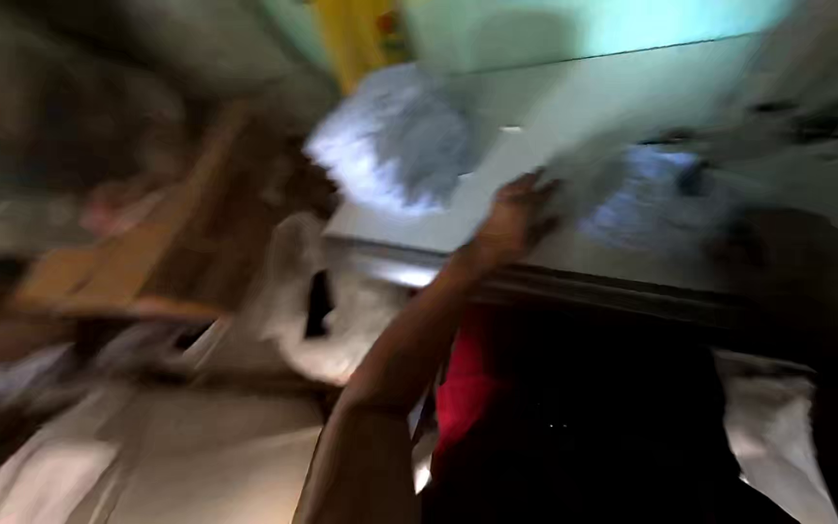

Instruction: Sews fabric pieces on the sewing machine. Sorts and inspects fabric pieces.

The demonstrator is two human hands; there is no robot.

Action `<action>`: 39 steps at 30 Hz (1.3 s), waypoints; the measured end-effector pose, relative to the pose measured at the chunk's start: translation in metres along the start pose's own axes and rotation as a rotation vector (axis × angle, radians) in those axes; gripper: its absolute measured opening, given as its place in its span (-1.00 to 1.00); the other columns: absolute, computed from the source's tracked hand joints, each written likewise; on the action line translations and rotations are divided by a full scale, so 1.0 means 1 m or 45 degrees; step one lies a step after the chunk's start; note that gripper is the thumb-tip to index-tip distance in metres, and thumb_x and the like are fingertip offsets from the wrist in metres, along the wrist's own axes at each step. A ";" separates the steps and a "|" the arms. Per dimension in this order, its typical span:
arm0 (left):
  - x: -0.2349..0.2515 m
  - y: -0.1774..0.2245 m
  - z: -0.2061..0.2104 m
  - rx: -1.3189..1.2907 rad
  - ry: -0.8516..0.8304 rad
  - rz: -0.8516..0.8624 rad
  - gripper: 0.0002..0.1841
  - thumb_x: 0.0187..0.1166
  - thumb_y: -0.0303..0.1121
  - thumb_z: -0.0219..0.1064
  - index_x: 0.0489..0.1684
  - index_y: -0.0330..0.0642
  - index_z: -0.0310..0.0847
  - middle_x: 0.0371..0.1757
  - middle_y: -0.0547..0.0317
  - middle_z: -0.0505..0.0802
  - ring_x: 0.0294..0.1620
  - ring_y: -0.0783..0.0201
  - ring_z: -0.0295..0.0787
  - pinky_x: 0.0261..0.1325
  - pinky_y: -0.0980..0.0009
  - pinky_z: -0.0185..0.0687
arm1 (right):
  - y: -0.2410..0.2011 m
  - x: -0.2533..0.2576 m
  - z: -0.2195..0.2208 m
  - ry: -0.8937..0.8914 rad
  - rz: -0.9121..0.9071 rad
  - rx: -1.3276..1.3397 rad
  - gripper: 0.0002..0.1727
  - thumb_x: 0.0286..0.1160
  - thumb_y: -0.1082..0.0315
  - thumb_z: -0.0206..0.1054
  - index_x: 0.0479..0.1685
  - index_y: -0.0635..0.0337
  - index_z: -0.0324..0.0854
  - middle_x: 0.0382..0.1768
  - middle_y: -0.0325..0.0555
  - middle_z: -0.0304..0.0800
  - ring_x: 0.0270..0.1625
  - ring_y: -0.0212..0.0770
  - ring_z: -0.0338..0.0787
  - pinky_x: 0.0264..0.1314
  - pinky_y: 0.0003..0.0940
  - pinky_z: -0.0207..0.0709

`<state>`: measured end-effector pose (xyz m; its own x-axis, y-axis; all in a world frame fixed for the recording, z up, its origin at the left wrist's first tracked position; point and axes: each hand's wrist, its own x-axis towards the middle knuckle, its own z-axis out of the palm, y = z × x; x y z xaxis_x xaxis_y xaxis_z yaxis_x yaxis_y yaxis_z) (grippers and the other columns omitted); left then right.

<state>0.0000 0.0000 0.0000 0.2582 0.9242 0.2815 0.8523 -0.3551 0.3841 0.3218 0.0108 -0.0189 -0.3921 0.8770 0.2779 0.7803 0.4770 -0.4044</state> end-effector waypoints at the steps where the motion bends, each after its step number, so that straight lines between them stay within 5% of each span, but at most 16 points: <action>1: 0.014 -0.002 -0.003 -0.028 -0.030 0.064 -0.44 0.65 -0.19 0.35 0.62 -0.20 0.51 0.76 -0.20 0.42 0.79 -0.12 0.28 0.82 0.02 0.12 | 0.010 -0.001 0.005 0.083 -0.026 0.023 -0.50 0.74 0.20 0.14 0.26 0.59 0.55 0.25 0.63 0.61 0.36 0.63 0.59 0.42 0.52 0.35; 7: 0.079 0.002 0.019 0.002 -0.227 0.628 -0.58 0.74 -0.30 0.20 0.51 -0.21 0.61 0.67 -0.13 0.56 0.77 -0.13 0.32 0.83 0.00 0.13 | -0.013 0.002 0.030 0.224 0.053 -0.074 -0.50 0.70 0.17 0.19 0.43 0.33 0.63 0.46 0.36 0.61 0.56 0.39 0.53 0.61 0.39 0.28; 11: 0.097 -0.013 0.039 0.035 -0.501 0.856 -0.50 0.80 -0.19 0.05 0.69 -0.03 0.47 0.74 0.14 0.51 0.85 0.01 0.18 0.88 -0.04 -0.05 | -0.020 0.008 0.036 0.106 -0.074 -0.164 -0.61 0.68 0.07 0.22 0.21 0.10 0.77 0.39 0.13 0.72 0.58 0.22 0.58 0.55 0.43 0.32; 24: 0.080 -0.010 0.048 0.039 -0.461 0.732 -0.46 0.85 -0.10 -0.10 0.79 0.04 0.34 0.82 0.20 0.39 0.89 0.06 0.09 0.89 -0.08 -0.15 | -0.007 0.012 0.026 0.079 -0.105 -0.241 -0.59 0.71 -0.01 0.14 0.10 0.04 0.78 0.42 0.03 0.71 0.60 0.21 0.56 0.52 0.56 0.26; 28: 0.074 -0.005 0.050 0.079 -0.436 0.704 -0.42 0.86 -0.05 -0.15 0.80 -0.02 0.31 0.83 0.16 0.38 0.88 0.02 0.12 0.88 -0.09 -0.12 | 0.002 0.013 0.023 0.027 -0.049 -0.233 -0.54 0.74 -0.03 0.13 0.29 0.07 0.72 0.61 0.05 0.57 0.69 0.27 0.46 0.58 0.61 0.14; 34: 0.068 0.025 0.046 0.213 -0.429 0.538 -0.42 0.87 -0.03 -0.16 0.76 -0.05 0.37 0.76 0.06 0.48 0.76 -0.08 0.34 0.69 -0.21 0.18 | -0.023 0.021 0.034 0.088 -0.164 -0.248 -0.50 0.68 0.04 0.20 0.33 0.23 0.69 0.43 0.18 0.67 0.56 0.23 0.59 0.63 0.35 0.29; 39: 0.067 0.051 0.046 0.319 -0.395 0.489 -0.38 0.88 0.05 -0.19 0.66 -0.16 0.48 0.61 -0.07 0.63 0.60 -0.13 0.54 0.56 -0.23 0.31 | -0.009 0.029 0.019 -0.062 -0.139 -0.231 -0.65 0.75 0.18 0.18 0.21 0.23 0.69 0.30 0.17 0.73 0.48 0.25 0.65 0.57 0.40 0.33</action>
<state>0.0816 0.0501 -0.0024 0.6614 0.7465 0.0730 0.7429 -0.6654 0.0732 0.2941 0.0328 -0.0243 -0.4989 0.8244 0.2673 0.8049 0.5551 -0.2097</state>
